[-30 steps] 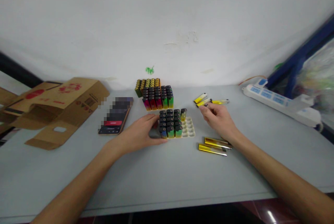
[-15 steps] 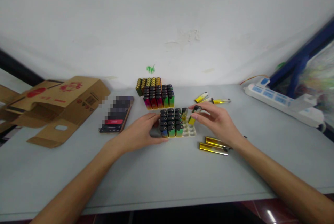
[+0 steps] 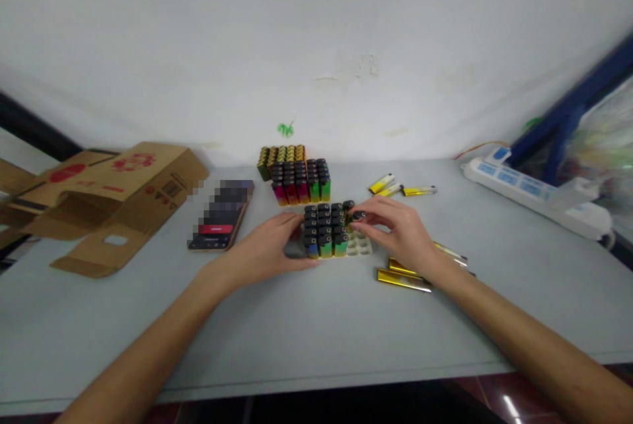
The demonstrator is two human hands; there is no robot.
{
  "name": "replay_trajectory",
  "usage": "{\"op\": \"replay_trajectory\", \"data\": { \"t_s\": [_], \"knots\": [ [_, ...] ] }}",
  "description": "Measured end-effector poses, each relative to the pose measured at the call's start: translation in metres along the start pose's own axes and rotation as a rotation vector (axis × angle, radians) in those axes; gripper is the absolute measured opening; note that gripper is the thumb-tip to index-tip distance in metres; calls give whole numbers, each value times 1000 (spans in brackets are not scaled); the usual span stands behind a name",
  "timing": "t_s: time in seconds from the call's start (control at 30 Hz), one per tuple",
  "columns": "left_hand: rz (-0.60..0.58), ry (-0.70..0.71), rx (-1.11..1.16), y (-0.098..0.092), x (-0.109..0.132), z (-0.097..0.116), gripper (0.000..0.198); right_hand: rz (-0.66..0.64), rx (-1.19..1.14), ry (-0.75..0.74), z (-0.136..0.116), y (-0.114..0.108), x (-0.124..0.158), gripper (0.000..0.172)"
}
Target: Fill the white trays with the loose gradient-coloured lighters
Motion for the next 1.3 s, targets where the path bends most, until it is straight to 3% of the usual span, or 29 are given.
{"op": "replay_trajectory", "data": {
  "t_s": [0.2,0.4,0.53,0.7,0.83,0.93,1.13,1.3],
  "knots": [
    [4,4,-9,0,0,0,62,0,-69,76,14,4,1,22],
    [6,10,-13,1,0,-2,58,-4,198,-87,4,5,-3,12],
    [8,22,-11,0,0,-1,58,-190,251,-13,14,-21,-2,27],
    [13,14,-22,-1,0,0,53,-457,309,172,33,-67,11,34],
    [11,8,-26,-1,0,0,52,-721,264,294,40,-72,26,37],
    [21,9,-23,-1,0,0,56,-833,252,320,37,-66,33,34],
    [15,11,-19,-1,0,0,55,-825,235,235,27,-57,36,16],
    [13,15,-17,-2,0,2,54,-754,257,132,27,-45,28,15]
  ]
}}
Point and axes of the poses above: each hand's wrist, its own x-axis away from the middle knuckle, its own y-axis out of the palm, z = x × y, the point moved 5 cm from there along -x, towards the middle knuckle, and after that the axes turned 8 degrees about x, right-handed, at the moved point
